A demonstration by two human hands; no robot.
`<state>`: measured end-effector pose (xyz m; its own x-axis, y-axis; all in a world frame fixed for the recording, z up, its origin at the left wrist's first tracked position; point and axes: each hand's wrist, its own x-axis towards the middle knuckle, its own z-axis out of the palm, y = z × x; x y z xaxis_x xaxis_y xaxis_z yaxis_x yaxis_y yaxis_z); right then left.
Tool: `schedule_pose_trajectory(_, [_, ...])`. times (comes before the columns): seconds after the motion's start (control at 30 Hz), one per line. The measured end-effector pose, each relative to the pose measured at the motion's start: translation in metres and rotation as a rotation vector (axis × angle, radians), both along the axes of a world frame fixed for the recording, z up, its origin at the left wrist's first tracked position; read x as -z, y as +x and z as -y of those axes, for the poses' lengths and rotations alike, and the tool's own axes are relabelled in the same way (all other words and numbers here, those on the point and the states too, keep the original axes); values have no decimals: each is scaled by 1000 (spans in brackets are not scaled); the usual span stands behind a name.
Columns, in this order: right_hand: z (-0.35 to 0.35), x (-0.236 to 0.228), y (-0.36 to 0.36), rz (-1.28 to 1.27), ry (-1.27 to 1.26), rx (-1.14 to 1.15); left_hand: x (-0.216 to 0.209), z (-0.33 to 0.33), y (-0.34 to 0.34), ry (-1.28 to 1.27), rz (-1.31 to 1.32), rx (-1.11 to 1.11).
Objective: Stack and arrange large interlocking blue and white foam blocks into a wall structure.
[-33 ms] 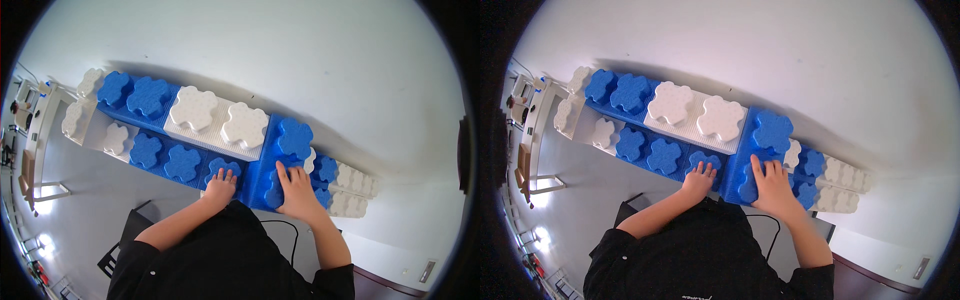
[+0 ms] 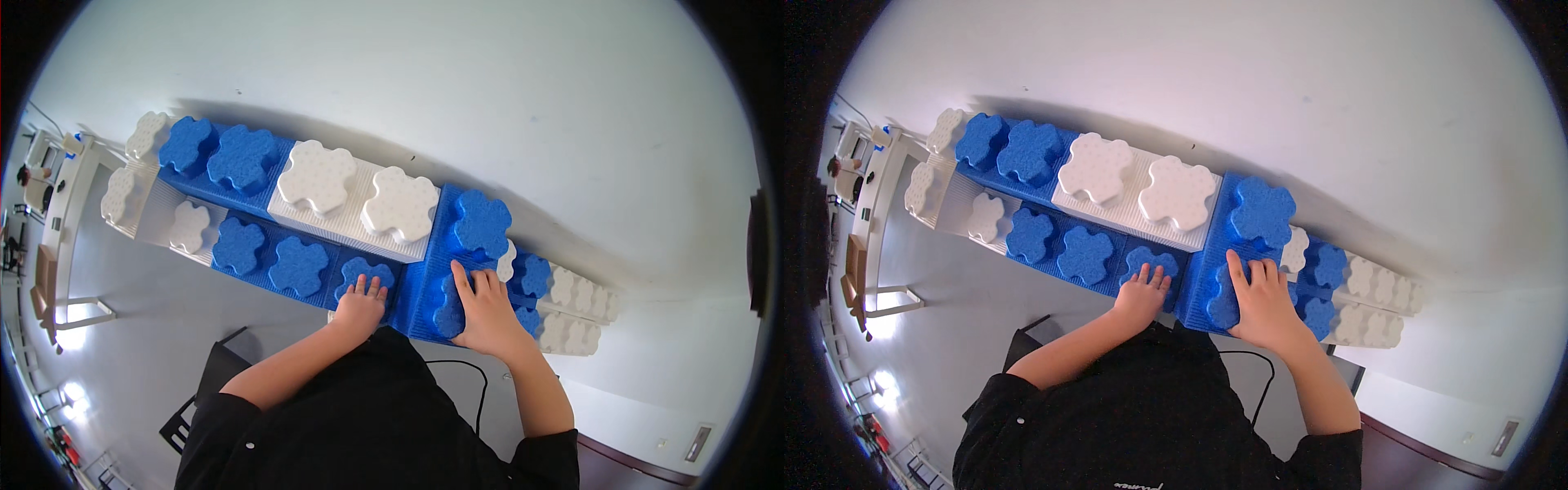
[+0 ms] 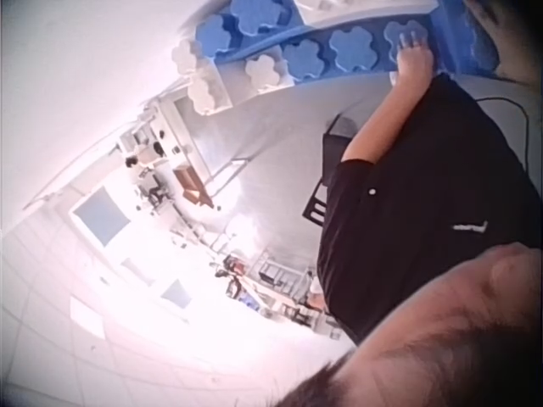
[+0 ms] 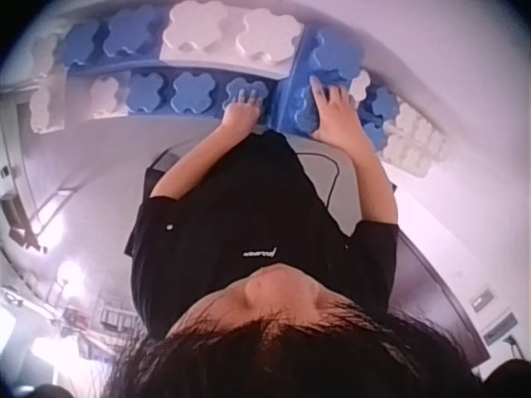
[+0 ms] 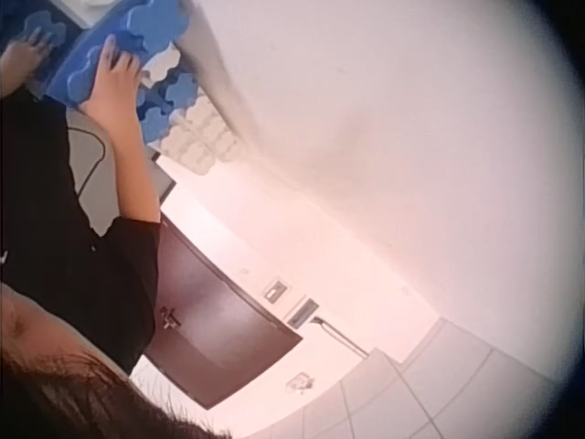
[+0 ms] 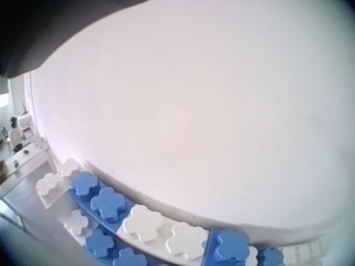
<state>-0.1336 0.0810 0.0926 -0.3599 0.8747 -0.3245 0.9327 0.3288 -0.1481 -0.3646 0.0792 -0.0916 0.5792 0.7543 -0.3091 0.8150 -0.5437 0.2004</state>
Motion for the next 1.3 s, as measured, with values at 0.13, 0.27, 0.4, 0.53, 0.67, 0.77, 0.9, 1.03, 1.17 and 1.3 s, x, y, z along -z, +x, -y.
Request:
schedule_pose_trajectory(0.13, [9, 6, -2, -8, 49, 14, -10, -6, -1, -54, 1, -1])
schedule_pose_trajectory(0.27, [27, 12, -6, -13, 152, 4, 1, -3, 3, -48, -1, -25])
schedule_pose_trajectory(0.4, [3, -1, 2, -12, 15, 1, -2, 0, -4, -40, 45, -15])
schedule_pose_trajectory(0.53, [9, 3, 2, -13, 73, -1, -6, -2, -2, -48, 56, -18])
schedule_pose_trajectory(0.67, [30, 12, -7, 45, 138, 14, -2, 0, 1, -30, 34, -28])
schedule_pose_trajectory(0.77, [12, -1, -3, 34, 39, 10, -4, 1, -4, -37, 60, -6])
schedule_pose_trajectory(0.9, [2, -6, 0, -14, 20, 18, -12, -1, -6, -44, 53, 3])
schedule_pose_trajectory(1.03, [29, 7, -9, 59, 90, 18, -8, -2, -4, -84, 66, -13])
schedule_pose_trajectory(1.17, [32, 12, -8, 6, 127, 33, -5, -2, -7, -98, 101, -4])
schedule_pose_trajectory(1.3, [22, -8, -7, -16, 35, -2, -11, -4, -8, -102, 102, 3])
